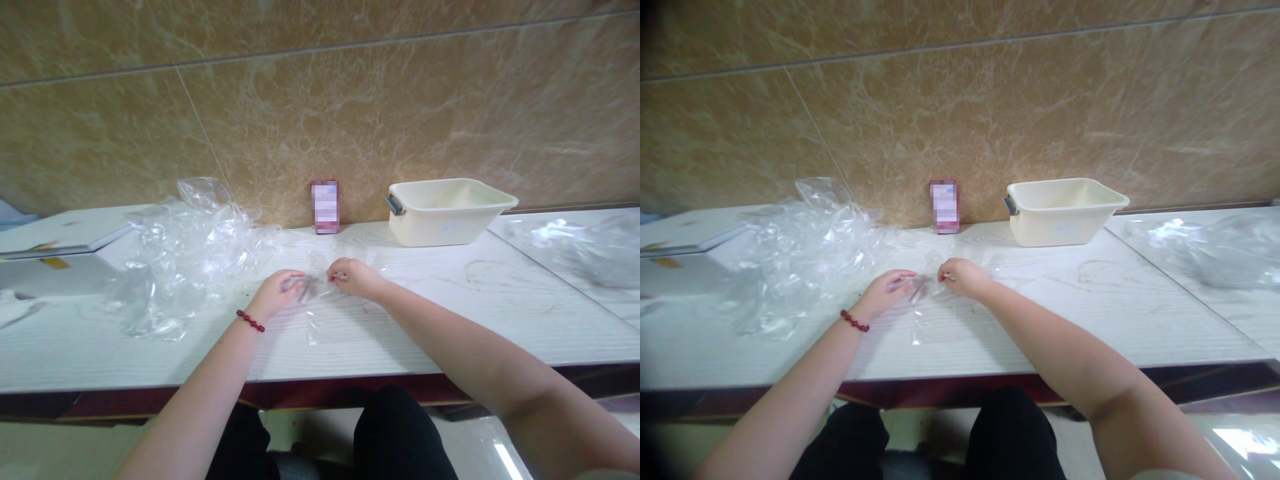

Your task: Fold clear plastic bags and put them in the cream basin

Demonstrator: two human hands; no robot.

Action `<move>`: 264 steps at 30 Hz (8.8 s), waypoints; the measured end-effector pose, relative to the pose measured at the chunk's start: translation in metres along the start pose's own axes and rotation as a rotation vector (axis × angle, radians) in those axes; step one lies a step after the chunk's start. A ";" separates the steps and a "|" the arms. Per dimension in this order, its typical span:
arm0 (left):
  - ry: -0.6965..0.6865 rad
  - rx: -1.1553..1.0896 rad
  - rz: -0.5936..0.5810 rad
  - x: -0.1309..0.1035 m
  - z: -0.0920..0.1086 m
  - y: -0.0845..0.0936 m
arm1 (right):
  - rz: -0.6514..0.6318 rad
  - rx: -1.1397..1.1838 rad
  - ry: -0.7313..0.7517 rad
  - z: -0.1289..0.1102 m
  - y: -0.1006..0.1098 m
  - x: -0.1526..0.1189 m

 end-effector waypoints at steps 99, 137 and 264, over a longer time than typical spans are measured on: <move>-0.150 0.510 -0.259 -0.006 -0.007 -0.014 | -0.046 -0.790 -0.677 0.129 0.099 -0.016; 0.635 -0.627 -0.129 0.048 0.052 -0.112 | -0.048 -0.203 -0.315 0.051 0.054 0.002; -0.031 0.314 -0.048 0.049 0.063 -0.102 | -0.165 -0.619 -0.231 0.091 0.051 -0.001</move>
Point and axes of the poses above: each hand's wrist, its own x-axis towards the middle knuckle, its own y-axis out of the back of the hand, z = x × y, the point moved 6 cm from there along x, towards the middle knuckle, and after that the axes turned 14 degrees about z, right-handed, at the moved point
